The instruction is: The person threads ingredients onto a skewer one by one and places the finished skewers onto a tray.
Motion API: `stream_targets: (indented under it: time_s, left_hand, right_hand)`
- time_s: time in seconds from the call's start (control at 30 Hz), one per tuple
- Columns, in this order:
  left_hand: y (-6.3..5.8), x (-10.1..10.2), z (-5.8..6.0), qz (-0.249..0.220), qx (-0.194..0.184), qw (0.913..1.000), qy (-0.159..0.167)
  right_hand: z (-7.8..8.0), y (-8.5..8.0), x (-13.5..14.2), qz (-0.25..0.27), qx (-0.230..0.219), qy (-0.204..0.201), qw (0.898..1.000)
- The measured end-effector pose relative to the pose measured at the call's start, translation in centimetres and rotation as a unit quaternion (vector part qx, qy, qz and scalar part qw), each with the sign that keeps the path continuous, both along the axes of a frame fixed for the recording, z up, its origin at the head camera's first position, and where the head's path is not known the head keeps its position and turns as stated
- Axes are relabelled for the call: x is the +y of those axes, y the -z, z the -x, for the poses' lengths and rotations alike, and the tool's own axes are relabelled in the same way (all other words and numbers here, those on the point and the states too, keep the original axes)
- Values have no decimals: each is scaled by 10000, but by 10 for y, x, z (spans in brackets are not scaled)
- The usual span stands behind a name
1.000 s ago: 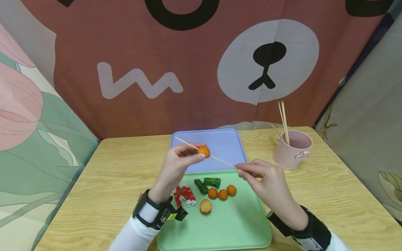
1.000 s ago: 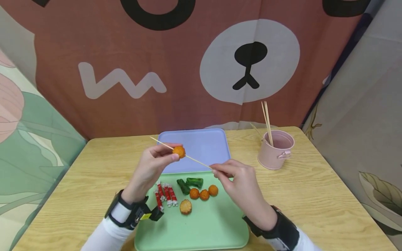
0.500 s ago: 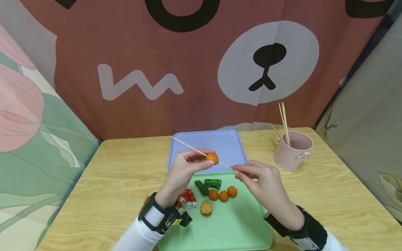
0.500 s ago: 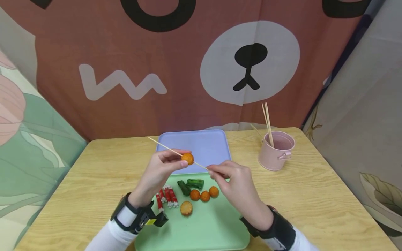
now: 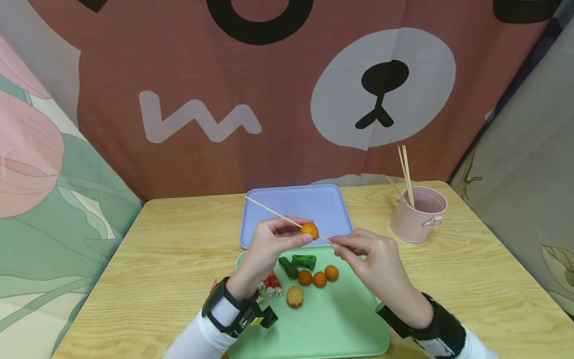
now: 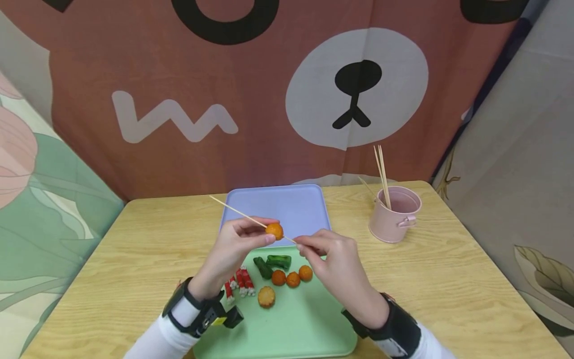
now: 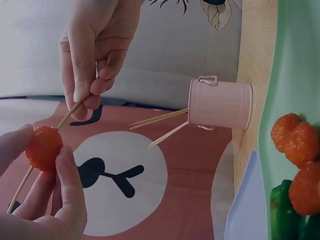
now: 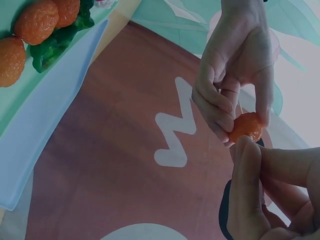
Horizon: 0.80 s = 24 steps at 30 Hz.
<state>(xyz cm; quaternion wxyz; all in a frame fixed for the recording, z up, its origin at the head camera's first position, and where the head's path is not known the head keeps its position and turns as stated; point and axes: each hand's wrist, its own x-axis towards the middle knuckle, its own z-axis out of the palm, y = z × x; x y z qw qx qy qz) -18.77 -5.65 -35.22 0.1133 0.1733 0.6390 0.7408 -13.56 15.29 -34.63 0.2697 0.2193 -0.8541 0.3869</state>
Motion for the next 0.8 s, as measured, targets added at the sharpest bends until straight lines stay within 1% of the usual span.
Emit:
stream_targets:
  time_s: [0.23, 0.5, 0.8]
  left_hand:
    - [3, 5, -2, -32, -159, 9996, 213]
    - [2, 5, -4, -65, -136, 9997, 186]
    - [2, 6, -3, -32, -116, 9997, 217]
  right_hand:
    - [0, 1, -3, -45, -53, -78, 9999]
    - [0, 1, -2, -70, -150, -45, 9999]
    - [0, 1, -2, -138, -131, 26, 9998]
